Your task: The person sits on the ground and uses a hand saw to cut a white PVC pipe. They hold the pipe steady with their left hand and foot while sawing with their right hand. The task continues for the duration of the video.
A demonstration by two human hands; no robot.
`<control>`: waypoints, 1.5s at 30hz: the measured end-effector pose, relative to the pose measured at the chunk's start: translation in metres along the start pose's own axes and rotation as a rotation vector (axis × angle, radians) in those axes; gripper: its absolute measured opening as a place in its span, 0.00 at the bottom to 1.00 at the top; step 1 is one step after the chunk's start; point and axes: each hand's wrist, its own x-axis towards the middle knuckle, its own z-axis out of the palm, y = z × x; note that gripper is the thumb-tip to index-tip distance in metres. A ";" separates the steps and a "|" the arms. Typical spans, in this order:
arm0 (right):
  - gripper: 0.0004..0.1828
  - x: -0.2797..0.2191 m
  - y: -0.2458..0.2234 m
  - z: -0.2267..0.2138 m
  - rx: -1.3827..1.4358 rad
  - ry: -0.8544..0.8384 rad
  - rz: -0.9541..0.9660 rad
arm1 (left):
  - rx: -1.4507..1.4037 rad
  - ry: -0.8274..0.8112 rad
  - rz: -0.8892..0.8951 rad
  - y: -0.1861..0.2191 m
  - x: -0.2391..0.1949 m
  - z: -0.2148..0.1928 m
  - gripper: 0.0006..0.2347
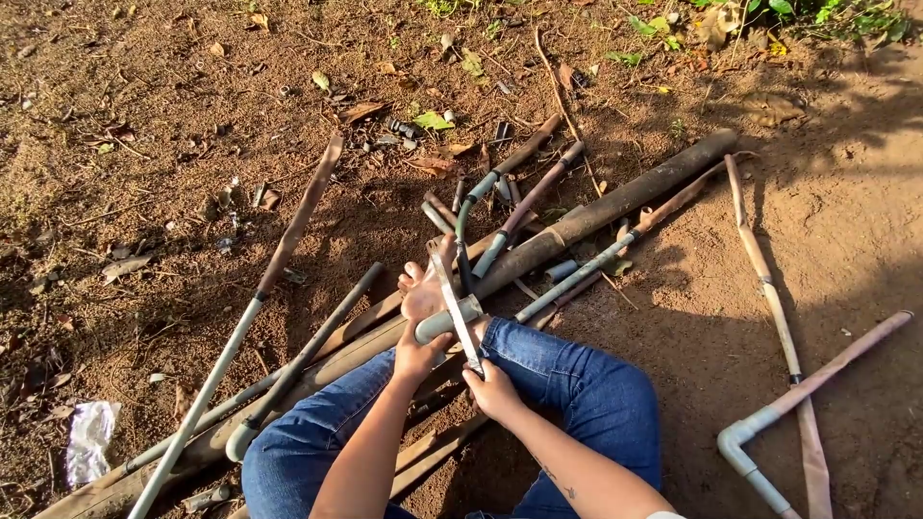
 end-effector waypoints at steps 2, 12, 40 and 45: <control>0.19 -0.007 -0.001 0.001 0.055 -0.012 -0.066 | 0.003 -0.003 -0.005 0.001 -0.001 0.000 0.25; 0.32 -0.024 0.004 -0.016 0.403 -0.152 0.100 | -0.051 0.009 -0.018 -0.004 0.001 0.002 0.28; 0.34 -0.019 0.038 -0.010 0.307 -0.142 0.124 | 0.009 0.005 -0.014 0.002 -0.001 0.000 0.29; 0.33 -0.020 0.036 -0.012 0.273 -0.145 0.140 | -0.042 -0.004 -0.044 -0.002 0.000 0.001 0.31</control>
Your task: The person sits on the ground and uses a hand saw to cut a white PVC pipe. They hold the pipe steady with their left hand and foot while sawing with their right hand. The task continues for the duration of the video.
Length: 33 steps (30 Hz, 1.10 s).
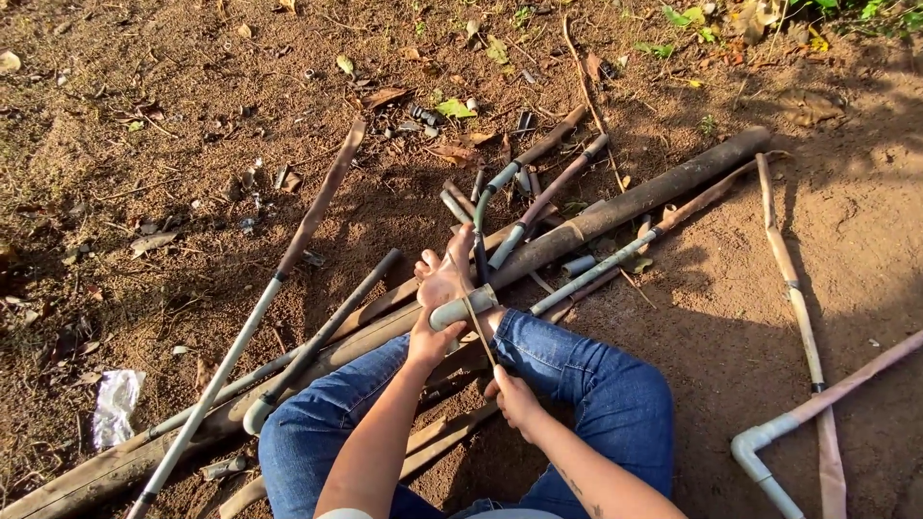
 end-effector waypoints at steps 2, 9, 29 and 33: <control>0.36 0.013 -0.028 0.001 -0.029 0.015 -0.028 | 0.009 0.001 0.018 0.001 0.002 -0.001 0.28; 0.38 0.040 -0.008 -0.001 0.000 0.004 -0.090 | 0.103 0.183 0.032 -0.025 0.009 0.009 0.32; 0.39 0.057 0.046 -0.039 0.127 -0.069 -0.014 | 0.089 -0.018 0.118 0.014 -0.014 -0.001 0.37; 0.46 0.075 0.049 -0.044 0.128 -0.076 0.004 | 0.017 -0.022 0.104 0.016 -0.016 -0.003 0.33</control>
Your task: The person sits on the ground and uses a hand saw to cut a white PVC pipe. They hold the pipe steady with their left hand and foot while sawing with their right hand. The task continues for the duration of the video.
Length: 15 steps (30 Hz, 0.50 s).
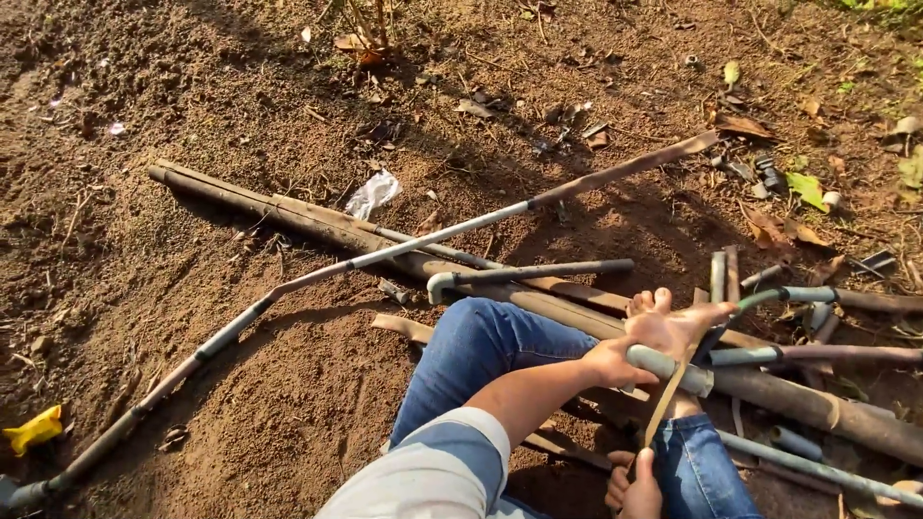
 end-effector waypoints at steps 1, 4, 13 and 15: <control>0.42 -0.002 -0.018 0.001 -0.010 0.004 -0.009 | -0.017 0.002 -0.005 -0.001 0.000 0.001 0.32; 0.39 0.020 -0.061 -0.009 -0.010 -0.047 -0.012 | -0.001 0.016 -0.004 -0.004 -0.004 0.006 0.35; 0.39 0.004 0.010 -0.001 -0.112 0.132 -0.104 | 0.092 0.006 0.121 -0.023 0.009 0.006 0.33; 0.39 -0.011 0.018 0.016 -0.034 0.162 -0.131 | 0.062 -0.044 0.138 -0.034 0.020 0.005 0.31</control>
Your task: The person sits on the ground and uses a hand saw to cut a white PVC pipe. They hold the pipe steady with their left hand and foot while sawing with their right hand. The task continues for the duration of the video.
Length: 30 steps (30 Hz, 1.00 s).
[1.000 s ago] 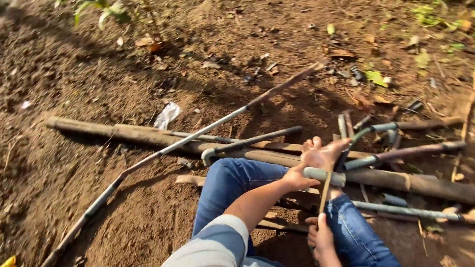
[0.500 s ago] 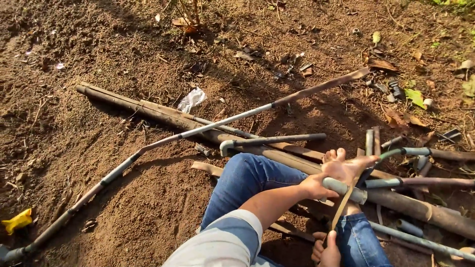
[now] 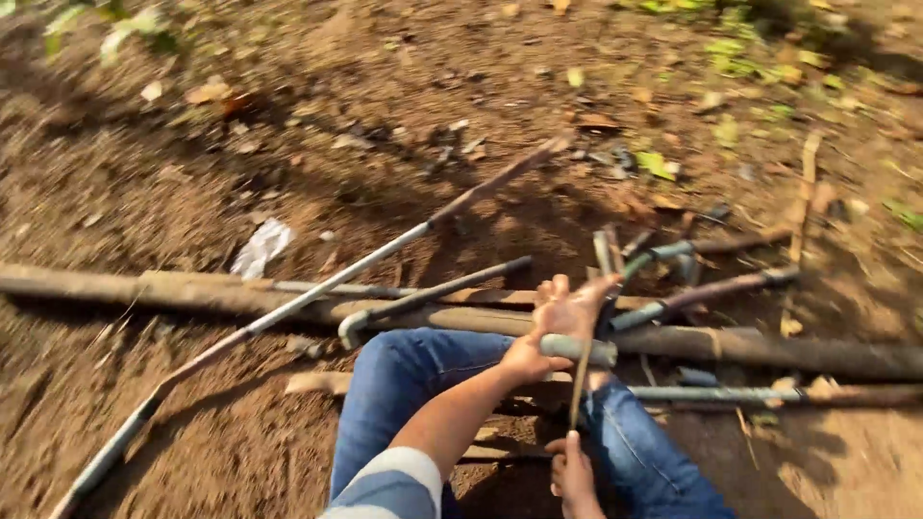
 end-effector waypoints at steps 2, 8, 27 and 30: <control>0.40 -0.024 -0.030 0.017 0.033 -0.094 0.168 | -0.082 0.059 -0.035 -0.020 0.009 0.004 0.35; 0.33 0.009 -0.085 0.030 -0.010 -0.114 0.053 | -0.105 0.080 -0.179 0.005 -0.007 -0.002 0.28; 0.37 -0.021 -0.078 0.027 0.003 -0.171 0.065 | 0.049 0.107 -0.177 0.002 0.000 -0.003 0.31; 0.37 -0.037 -0.038 0.017 0.045 -0.163 0.121 | 0.023 0.084 -0.185 -0.001 0.001 0.000 0.29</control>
